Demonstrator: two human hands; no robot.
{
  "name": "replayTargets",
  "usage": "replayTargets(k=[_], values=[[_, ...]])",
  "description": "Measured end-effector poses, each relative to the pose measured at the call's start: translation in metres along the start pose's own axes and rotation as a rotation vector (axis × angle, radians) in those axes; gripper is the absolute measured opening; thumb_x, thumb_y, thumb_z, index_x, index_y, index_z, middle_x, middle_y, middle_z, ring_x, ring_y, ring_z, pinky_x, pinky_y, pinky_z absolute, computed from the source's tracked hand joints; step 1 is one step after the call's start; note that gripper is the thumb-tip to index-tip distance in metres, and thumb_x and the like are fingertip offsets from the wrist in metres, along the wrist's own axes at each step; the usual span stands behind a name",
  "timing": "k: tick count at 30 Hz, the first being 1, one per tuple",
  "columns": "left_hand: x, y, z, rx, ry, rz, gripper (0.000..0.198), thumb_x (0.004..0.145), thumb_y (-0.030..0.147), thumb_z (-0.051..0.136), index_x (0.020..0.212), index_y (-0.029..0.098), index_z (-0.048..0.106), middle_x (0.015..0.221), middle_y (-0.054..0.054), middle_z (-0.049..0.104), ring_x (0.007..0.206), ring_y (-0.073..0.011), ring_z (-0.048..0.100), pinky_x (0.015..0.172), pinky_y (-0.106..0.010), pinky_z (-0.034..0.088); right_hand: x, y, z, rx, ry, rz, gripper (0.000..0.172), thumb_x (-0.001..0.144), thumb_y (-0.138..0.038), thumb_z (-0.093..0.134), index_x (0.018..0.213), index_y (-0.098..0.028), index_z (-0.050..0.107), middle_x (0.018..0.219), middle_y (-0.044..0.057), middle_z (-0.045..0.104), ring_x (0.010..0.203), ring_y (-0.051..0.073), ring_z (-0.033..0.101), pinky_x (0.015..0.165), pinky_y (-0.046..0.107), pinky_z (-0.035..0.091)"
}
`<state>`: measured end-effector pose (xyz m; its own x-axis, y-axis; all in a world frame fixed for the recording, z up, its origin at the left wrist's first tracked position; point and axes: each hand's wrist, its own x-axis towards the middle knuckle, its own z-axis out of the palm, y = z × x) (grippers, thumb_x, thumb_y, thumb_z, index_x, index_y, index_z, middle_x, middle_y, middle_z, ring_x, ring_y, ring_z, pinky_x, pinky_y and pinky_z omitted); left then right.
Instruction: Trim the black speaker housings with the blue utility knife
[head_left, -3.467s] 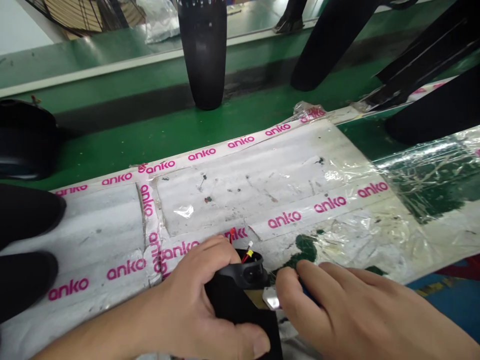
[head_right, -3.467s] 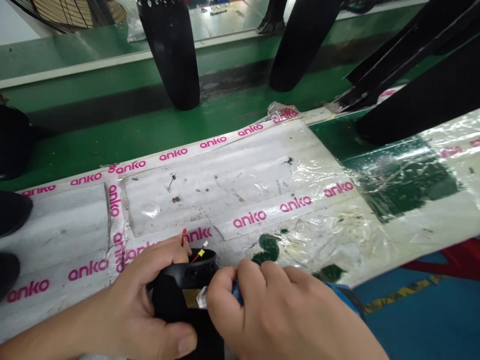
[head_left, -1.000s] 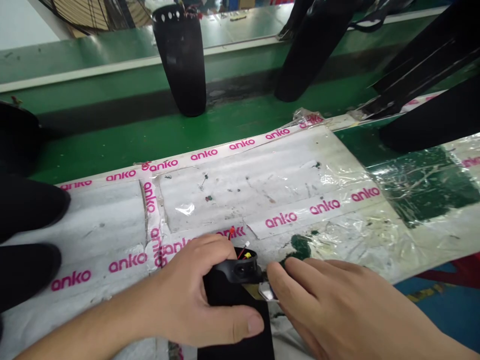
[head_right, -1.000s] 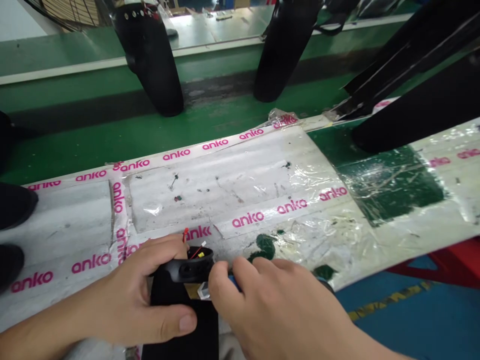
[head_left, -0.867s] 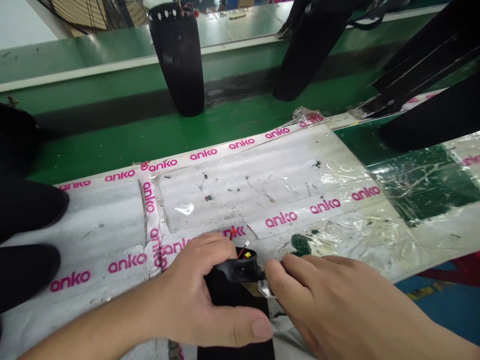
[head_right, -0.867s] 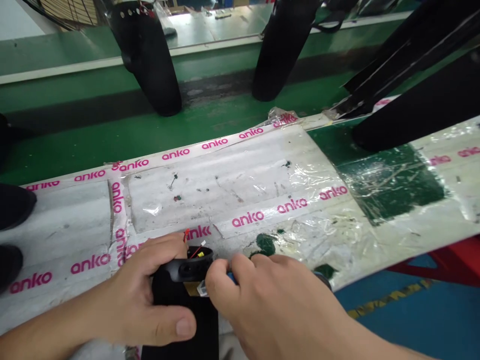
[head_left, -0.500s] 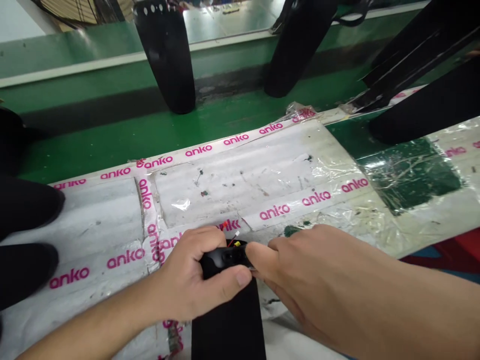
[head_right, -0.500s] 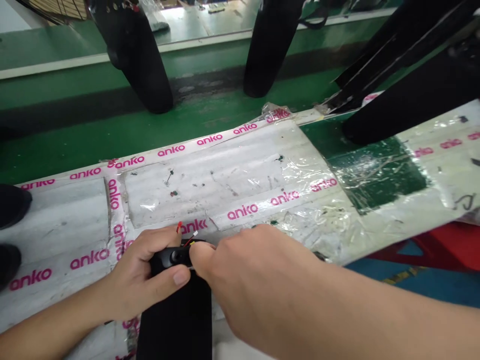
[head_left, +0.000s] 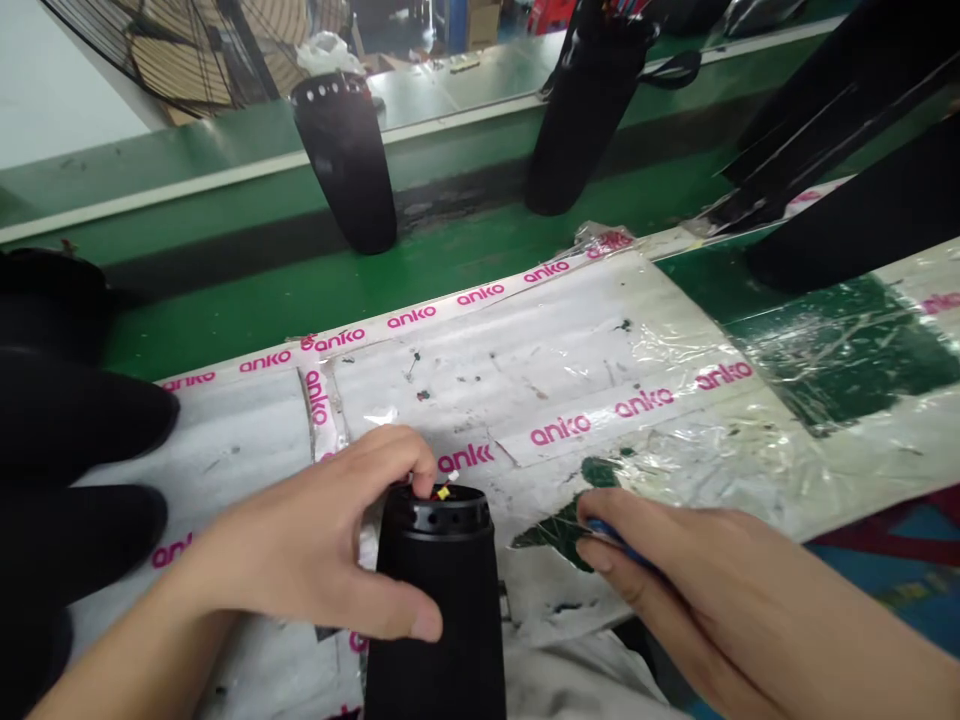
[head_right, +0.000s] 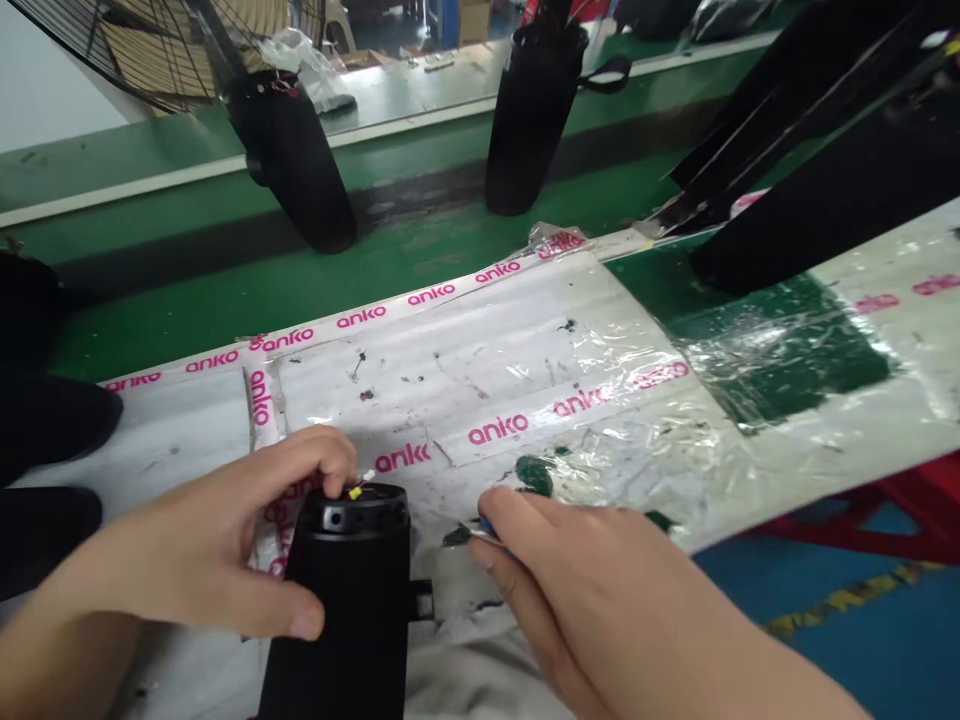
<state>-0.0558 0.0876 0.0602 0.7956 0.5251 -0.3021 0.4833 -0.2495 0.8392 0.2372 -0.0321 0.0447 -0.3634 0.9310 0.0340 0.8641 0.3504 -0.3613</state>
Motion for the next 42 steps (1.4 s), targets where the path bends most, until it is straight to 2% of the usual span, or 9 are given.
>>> replayTargets(k=[2,5,8,11,15,18,24,33,42], values=[[-0.013,0.010,-0.010,0.075,-0.029,-0.024,0.052,0.065,0.012,0.080,0.110,0.025,0.056,0.117,-0.002,0.063,0.093,-0.0206,0.062,0.079,-0.027,0.054,-0.004,-0.009,0.018,0.150,-0.035,0.035,0.029,0.115,-0.032,0.030,0.100,-0.027,0.054,0.073,-0.003,0.069,0.054,0.014,0.067,0.044,0.024,0.045],[-0.024,0.023,-0.011,0.130,-0.034,-0.030,0.055,0.064,0.006,0.071,0.113,0.026,0.058,0.117,-0.002,0.068,0.097,-0.0225,0.069,0.080,-0.026,0.055,-0.011,-0.017,0.036,0.268,-0.025,0.123,0.023,0.112,-0.024,0.036,0.104,-0.027,0.057,0.078,-0.001,0.072,0.061,0.017,0.071,0.047,0.023,0.050],[-0.023,0.029,0.001,0.113,-0.037,-0.168,0.040,0.075,0.033,0.087,0.102,0.025,0.059,0.099,0.001,0.065,0.079,-0.0193,0.065,0.063,-0.025,0.049,-0.017,-0.021,0.043,0.293,-0.029,0.152,0.024,0.108,-0.016,0.040,0.103,-0.026,0.061,0.081,0.002,0.073,0.064,0.020,0.072,0.048,0.025,0.051],[-0.014,0.025,0.021,0.086,0.050,-0.254,0.050,0.075,0.052,0.090,0.092,0.025,0.053,0.090,0.003,0.056,0.073,-0.0168,0.054,0.057,-0.025,0.041,-0.020,-0.022,0.043,0.312,-0.046,0.163,0.023,0.106,-0.014,0.042,0.098,-0.025,0.061,0.074,-0.001,0.069,0.057,0.018,0.067,0.050,0.026,0.051],[0.004,0.008,0.047,-0.248,0.117,-0.071,0.052,0.071,0.040,0.093,0.088,0.025,0.046,0.095,0.002,0.051,0.081,-0.0170,0.051,0.068,-0.027,0.043,-0.022,-0.022,0.034,0.285,0.065,0.104,0.019,0.106,-0.014,0.042,0.102,-0.025,0.057,0.081,0.000,0.072,0.064,0.017,0.070,0.055,0.026,0.052],[0.015,-0.004,0.057,-0.423,0.136,0.092,0.048,0.076,0.044,0.089,0.087,0.024,0.047,0.101,-0.001,0.047,0.092,-0.0201,0.052,0.080,-0.031,0.046,-0.026,-0.020,0.027,0.117,0.148,-0.017,0.019,0.104,-0.011,0.038,0.112,-0.023,0.052,0.083,0.001,0.072,0.065,0.017,0.070,0.054,0.027,0.052],[0.017,-0.008,0.063,-0.243,0.162,0.240,0.044,0.082,0.020,0.079,0.116,0.027,0.051,0.119,-0.005,0.050,0.111,-0.0238,0.052,0.094,-0.036,0.047,-0.022,-0.018,0.022,-0.230,0.071,-0.148,0.031,0.097,-0.008,0.042,0.123,-0.018,0.054,0.080,-0.001,0.065,0.059,0.017,0.062,0.050,0.030,0.044],[0.020,-0.015,0.069,-0.323,0.179,0.228,0.049,0.076,0.016,0.076,0.116,0.028,0.050,0.118,-0.003,0.051,0.110,-0.0231,0.056,0.097,-0.036,0.049,-0.004,-0.015,0.016,-0.250,-0.012,-0.172,0.045,0.083,-0.007,0.050,0.126,-0.021,0.053,0.083,-0.002,0.064,0.063,0.018,0.059,0.054,0.034,0.041],[0.024,-0.008,0.065,-0.389,0.153,0.205,0.042,0.072,0.012,0.071,0.106,0.024,0.050,0.106,-0.001,0.049,0.092,-0.0171,0.052,0.081,-0.030,0.049,-0.003,-0.016,0.013,-0.308,-0.032,-0.188,0.037,0.090,-0.010,0.049,0.124,-0.021,0.054,0.083,-0.002,0.064,0.063,0.019,0.060,0.056,0.036,0.042]])
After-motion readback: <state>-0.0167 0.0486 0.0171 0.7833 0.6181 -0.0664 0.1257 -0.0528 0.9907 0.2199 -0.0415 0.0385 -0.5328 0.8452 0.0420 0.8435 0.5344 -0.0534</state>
